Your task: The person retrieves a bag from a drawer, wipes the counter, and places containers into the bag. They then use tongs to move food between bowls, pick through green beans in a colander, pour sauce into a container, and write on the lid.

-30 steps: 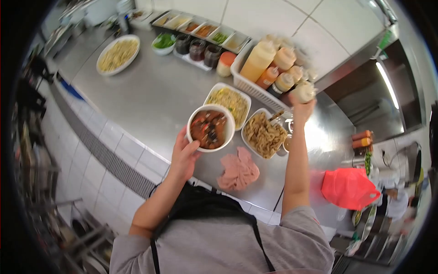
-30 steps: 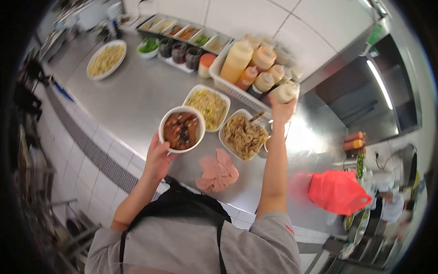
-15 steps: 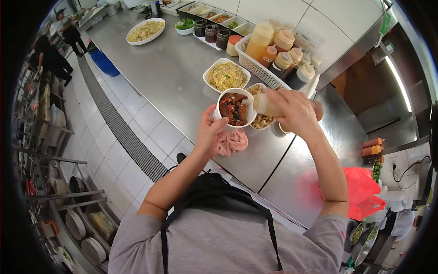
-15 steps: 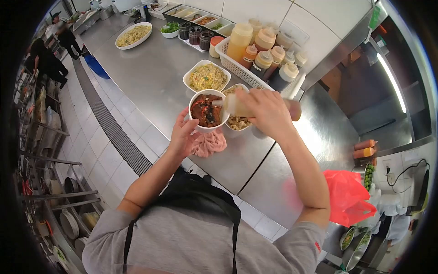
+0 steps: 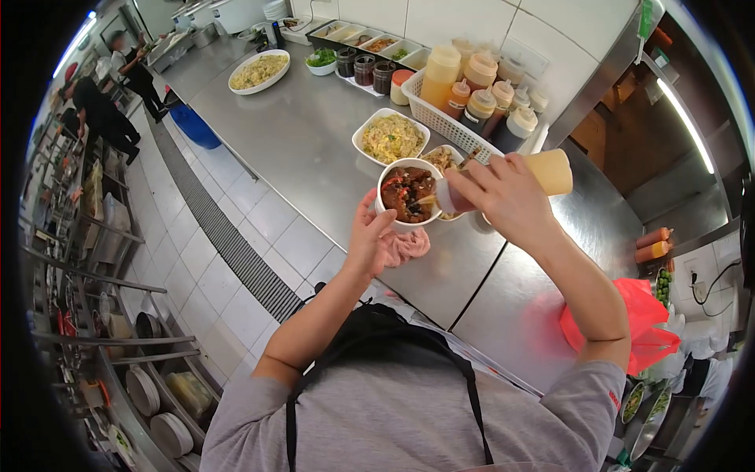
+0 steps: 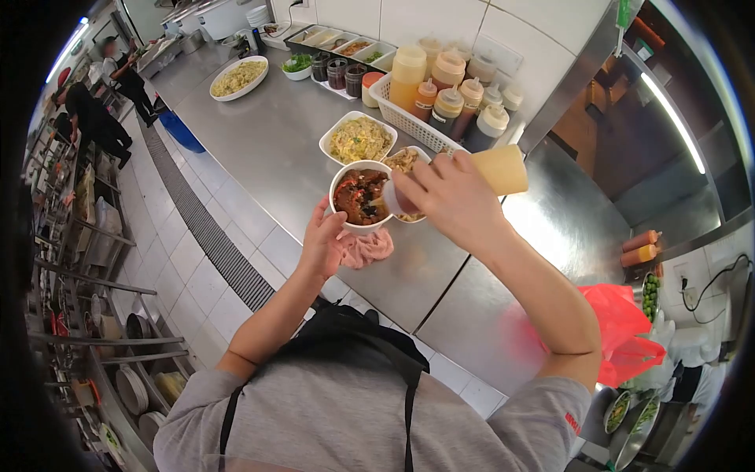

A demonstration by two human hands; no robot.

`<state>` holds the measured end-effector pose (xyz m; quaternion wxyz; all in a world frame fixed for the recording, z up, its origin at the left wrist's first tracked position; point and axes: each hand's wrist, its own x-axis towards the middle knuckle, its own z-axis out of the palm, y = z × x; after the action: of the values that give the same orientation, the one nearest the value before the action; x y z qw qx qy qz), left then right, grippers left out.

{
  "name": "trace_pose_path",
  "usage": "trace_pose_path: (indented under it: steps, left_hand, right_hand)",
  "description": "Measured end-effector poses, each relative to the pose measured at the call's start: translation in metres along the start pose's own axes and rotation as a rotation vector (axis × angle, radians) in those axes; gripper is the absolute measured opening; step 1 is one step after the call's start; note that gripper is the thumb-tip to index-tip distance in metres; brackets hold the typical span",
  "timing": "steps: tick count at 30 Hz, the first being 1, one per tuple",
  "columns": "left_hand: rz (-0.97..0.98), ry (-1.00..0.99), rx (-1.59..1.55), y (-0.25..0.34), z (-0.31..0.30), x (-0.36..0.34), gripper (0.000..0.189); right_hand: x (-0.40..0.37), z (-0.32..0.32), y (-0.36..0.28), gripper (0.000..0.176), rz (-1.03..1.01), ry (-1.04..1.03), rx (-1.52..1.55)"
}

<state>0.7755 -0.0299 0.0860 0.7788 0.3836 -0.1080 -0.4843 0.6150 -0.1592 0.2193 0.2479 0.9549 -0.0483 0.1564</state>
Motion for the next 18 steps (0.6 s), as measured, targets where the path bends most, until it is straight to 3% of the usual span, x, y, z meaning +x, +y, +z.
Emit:
trace_pose_path:
  steps: [4, 7, 8, 10, 11, 12, 16, 18]
  left_hand:
    - [0.019, -0.029, 0.081, -0.005, -0.001, 0.004, 0.058]
    - [-0.011, -0.008, 0.14, -0.009, 0.005, 0.003, 0.056]
    - [-0.011, -0.024, 0.14, -0.009, 0.008, 0.004, 0.056]
    - [-0.091, -0.021, 0.0, -0.008, 0.013, 0.004, 0.058]
    - [-0.088, -0.039, 0.005, -0.008, 0.018, 0.005, 0.057]
    - [-0.095, -0.045, 0.014, -0.008, 0.02, 0.006, 0.057]
    - [-0.133, -0.111, 0.047, -0.009, 0.027, 0.002, 0.059]
    - [-0.146, -0.127, 0.056, -0.009, 0.029, -0.006, 0.059]
  right_hand:
    - [-0.015, 0.014, 0.01, 0.048, 0.158, 0.004, -0.025]
    - [-0.03, 0.022, -0.006, 0.069, 0.394, -0.154, 0.456]
    - [-0.036, 0.029, -0.008, 0.069, 0.403, -0.15, 0.443]
    - [-0.044, 0.038, -0.01, 0.073, 0.592, 0.027, 0.994]
    - [-0.048, 0.039, -0.008, 0.077, 0.652, 0.049, 1.081]
    - [-0.049, 0.042, -0.003, 0.077, 0.663, 0.054, 1.081]
    - [-0.04, 0.072, 0.053, 0.079, 0.992, 0.426, 1.062]
    - [-0.025, 0.092, 0.085, 0.077, 0.978, 0.751, 1.008]
